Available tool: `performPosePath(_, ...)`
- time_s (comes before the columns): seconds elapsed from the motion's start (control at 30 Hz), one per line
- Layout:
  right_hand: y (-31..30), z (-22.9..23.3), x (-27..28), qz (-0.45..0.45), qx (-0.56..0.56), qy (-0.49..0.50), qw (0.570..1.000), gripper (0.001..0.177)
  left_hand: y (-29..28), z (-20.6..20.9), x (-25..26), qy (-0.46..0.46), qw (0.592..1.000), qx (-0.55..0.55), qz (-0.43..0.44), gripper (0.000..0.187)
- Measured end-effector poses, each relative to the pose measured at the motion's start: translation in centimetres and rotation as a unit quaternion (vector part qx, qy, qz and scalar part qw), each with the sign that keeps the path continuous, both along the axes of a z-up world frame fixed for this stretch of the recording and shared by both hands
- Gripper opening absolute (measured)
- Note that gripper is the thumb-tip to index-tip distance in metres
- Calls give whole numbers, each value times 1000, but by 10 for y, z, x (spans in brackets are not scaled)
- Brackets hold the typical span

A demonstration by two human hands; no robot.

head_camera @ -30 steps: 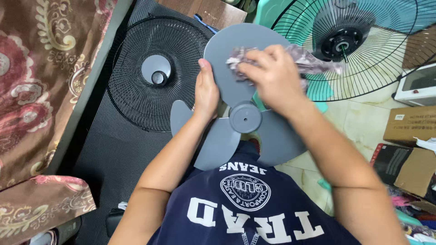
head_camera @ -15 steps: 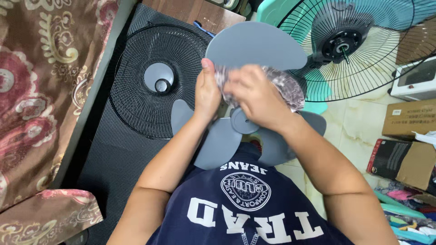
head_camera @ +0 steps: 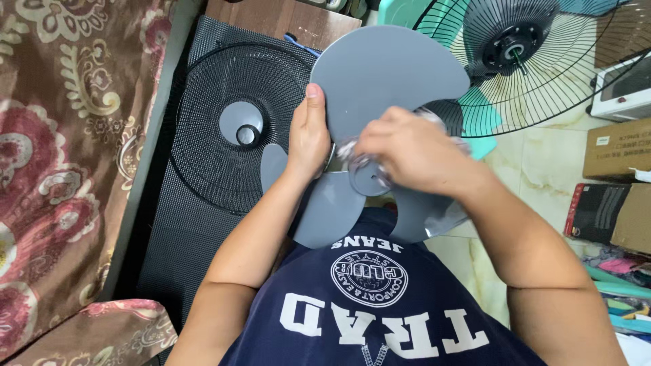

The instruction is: The person wipes a detached gray fan blade with a patterned cloth, cleaning both sides and the central hub. The blade is held in one hand while the other hand scrubs the surfaces. The person rotates the blade to access different areas and continues wiping until the end of the clip.

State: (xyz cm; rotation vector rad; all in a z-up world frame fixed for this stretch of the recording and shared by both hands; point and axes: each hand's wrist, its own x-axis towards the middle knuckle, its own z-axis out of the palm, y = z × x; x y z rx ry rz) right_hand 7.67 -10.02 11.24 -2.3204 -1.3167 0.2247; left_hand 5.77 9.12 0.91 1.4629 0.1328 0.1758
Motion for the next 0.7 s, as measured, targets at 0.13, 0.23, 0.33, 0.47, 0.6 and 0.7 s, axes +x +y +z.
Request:
performPosePath(0.13,-7,9,2,-61,-50,10,997,25,-1,2,1,-3,999,-42,-19,68)
performPosePath(0.23,2,1,-4,-61,-29,-19,998,27,-2,1,3,0,1000,-12,-10,70)
performPosePath(0.33,12,-7,-12,-18,49,-17,998,27,2,0,1,27,1000,0,-11,71)
performPosePath(0.47,-2,-1,-8,-55,25,-17,998,26,6,0,-1,-9,999,-25,-37,70)
performPosePath(0.6,-13,11,-6,-115,-86,-27,989,21,13,3,0,43,996,-70,-34,72)
performPosePath(0.7,2,5,-17,-136,104,-59,983,21,12,5,-1,92,993,-68,-29,75)
